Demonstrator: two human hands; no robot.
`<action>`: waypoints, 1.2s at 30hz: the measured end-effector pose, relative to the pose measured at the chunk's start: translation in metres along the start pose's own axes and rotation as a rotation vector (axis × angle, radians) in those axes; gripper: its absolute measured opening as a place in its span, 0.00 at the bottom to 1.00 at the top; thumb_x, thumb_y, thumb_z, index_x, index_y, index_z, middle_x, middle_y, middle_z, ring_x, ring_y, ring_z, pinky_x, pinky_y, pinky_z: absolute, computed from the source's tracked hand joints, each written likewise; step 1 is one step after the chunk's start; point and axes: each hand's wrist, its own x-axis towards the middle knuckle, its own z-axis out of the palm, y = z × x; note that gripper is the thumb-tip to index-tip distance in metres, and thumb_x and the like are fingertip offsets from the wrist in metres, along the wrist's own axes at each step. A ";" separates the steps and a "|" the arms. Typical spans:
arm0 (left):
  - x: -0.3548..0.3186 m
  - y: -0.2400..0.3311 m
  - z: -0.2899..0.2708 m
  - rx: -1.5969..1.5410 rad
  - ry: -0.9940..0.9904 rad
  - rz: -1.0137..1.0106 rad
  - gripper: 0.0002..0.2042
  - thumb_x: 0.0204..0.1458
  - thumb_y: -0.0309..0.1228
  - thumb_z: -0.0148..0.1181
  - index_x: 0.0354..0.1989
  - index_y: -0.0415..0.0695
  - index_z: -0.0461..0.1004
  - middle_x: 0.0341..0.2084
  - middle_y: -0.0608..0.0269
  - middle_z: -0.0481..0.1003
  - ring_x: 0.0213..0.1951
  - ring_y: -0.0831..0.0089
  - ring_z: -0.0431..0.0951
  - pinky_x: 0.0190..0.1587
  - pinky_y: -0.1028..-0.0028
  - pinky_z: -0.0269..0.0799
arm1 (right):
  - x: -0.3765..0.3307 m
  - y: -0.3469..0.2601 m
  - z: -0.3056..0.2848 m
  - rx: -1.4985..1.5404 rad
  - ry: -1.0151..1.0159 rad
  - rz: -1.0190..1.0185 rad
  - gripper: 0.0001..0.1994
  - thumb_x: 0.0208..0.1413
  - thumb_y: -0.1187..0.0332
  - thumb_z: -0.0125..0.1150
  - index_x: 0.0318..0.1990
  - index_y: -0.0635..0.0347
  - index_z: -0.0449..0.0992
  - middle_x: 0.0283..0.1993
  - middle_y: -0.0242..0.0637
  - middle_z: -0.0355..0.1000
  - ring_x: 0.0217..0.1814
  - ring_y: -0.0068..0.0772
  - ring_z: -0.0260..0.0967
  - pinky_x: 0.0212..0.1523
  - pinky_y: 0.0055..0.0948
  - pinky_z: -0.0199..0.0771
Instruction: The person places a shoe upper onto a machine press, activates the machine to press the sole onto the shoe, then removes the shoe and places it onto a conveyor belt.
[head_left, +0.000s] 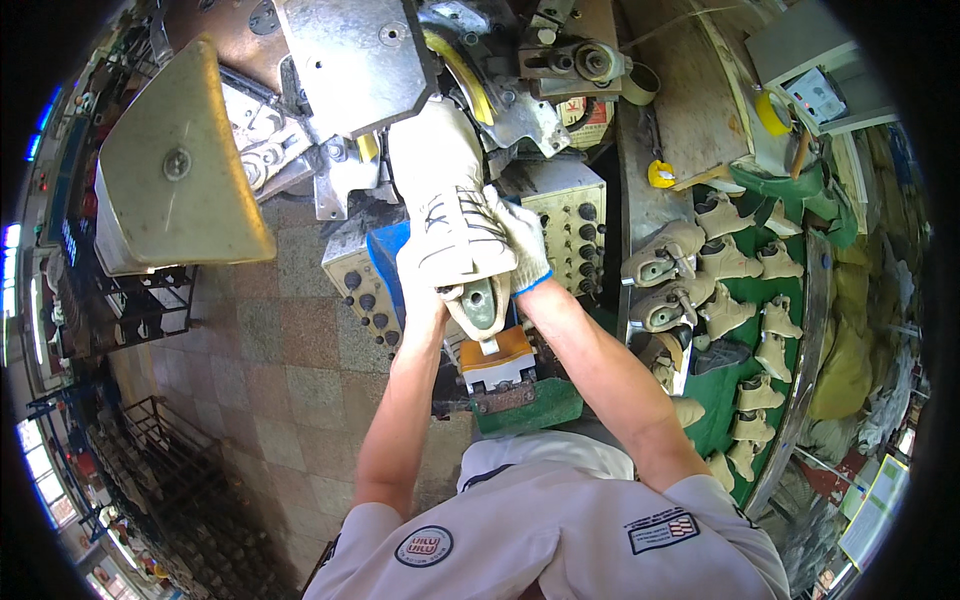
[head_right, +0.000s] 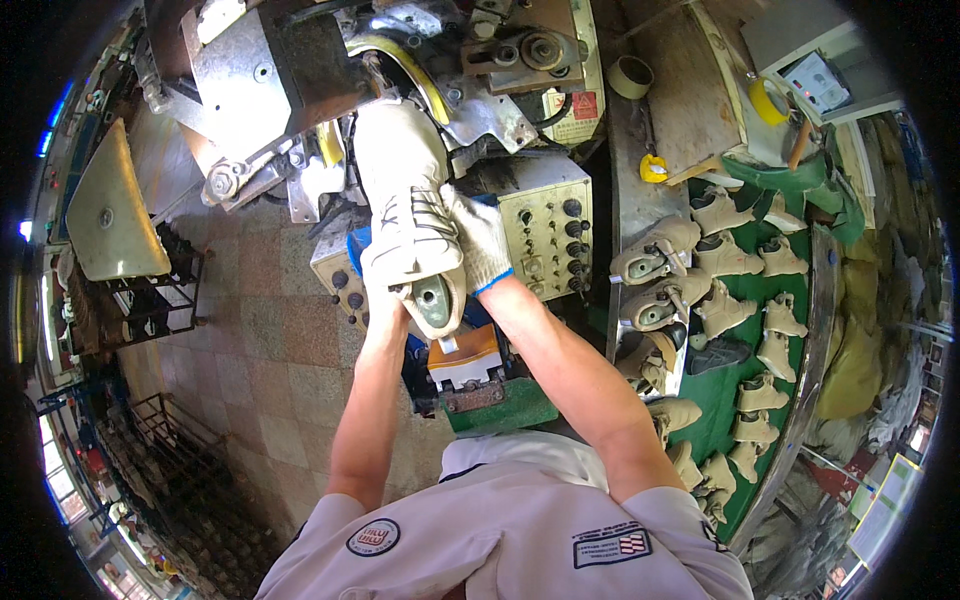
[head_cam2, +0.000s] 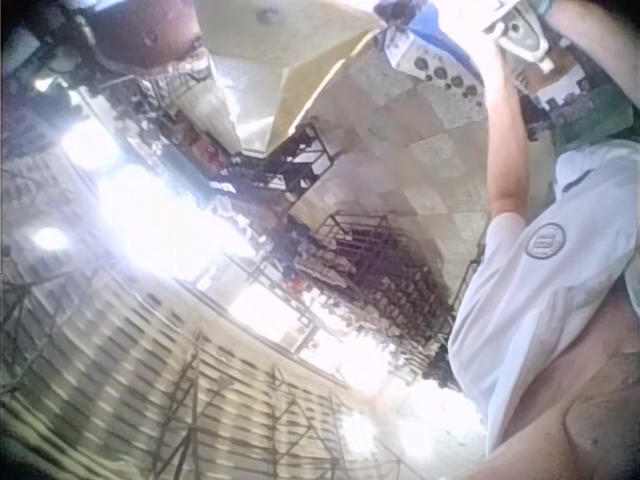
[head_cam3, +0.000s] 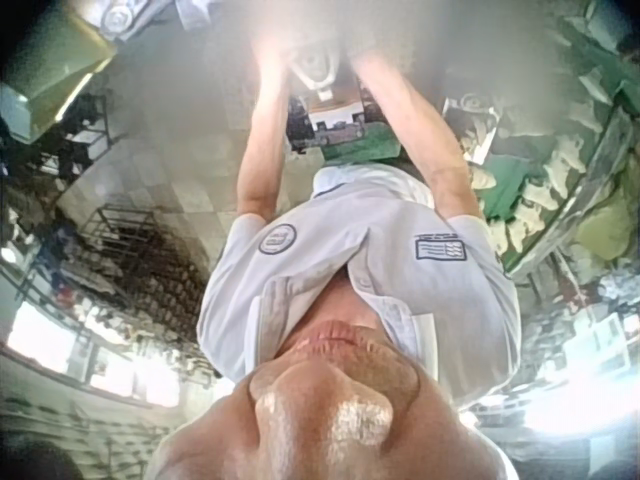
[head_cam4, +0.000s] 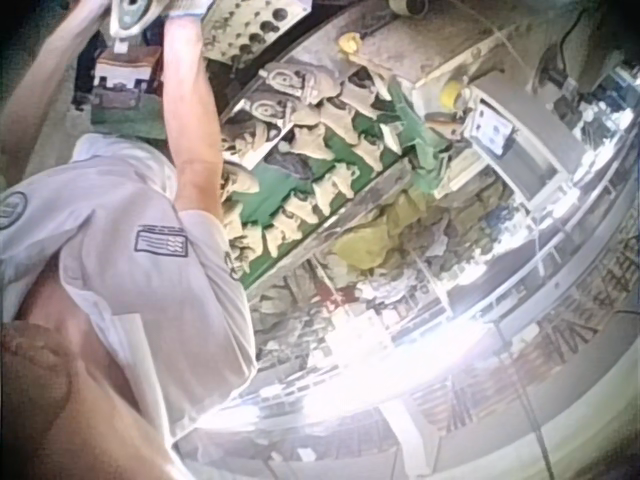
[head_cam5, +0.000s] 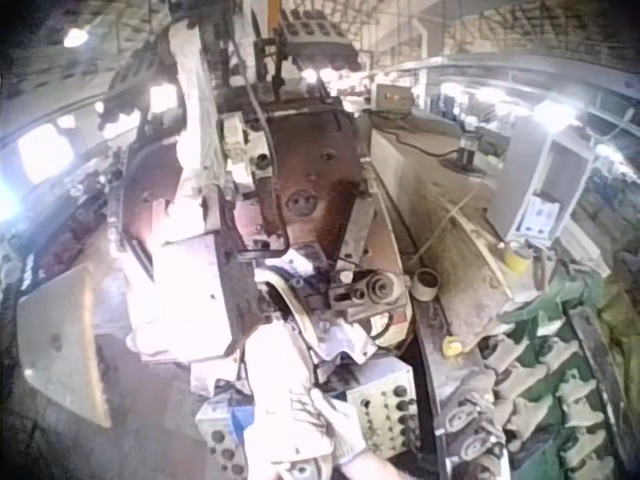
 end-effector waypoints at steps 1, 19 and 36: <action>0.001 -0.006 -0.001 -0.006 0.021 0.016 0.09 0.63 0.28 0.53 0.46 0.36 0.76 0.37 0.60 0.80 0.35 0.76 0.82 0.38 0.78 0.80 | 0.000 0.002 -0.001 0.029 0.016 0.044 0.16 0.68 0.58 0.60 0.42 0.65 0.82 0.39 0.33 0.80 0.38 0.20 0.74 0.40 0.23 0.75; -0.056 -0.052 -0.071 0.415 0.340 -0.150 0.22 0.60 0.38 0.62 0.54 0.30 0.76 0.44 0.53 0.81 0.44 0.69 0.81 0.48 0.70 0.75 | -0.036 -0.025 -0.087 -0.131 0.082 -0.076 0.24 0.70 0.52 0.52 0.56 0.68 0.76 0.45 0.43 0.81 0.43 0.33 0.80 0.37 0.27 0.78; -0.180 -0.106 -0.086 0.900 0.389 -0.339 0.22 0.40 0.36 0.73 0.41 0.33 0.81 0.33 0.41 0.82 0.37 0.50 0.84 0.44 0.59 0.78 | -0.183 -0.067 -0.170 -0.280 0.241 -0.019 0.29 0.65 0.61 0.60 0.65 0.75 0.64 0.58 0.58 0.73 0.52 0.50 0.79 0.46 0.38 0.82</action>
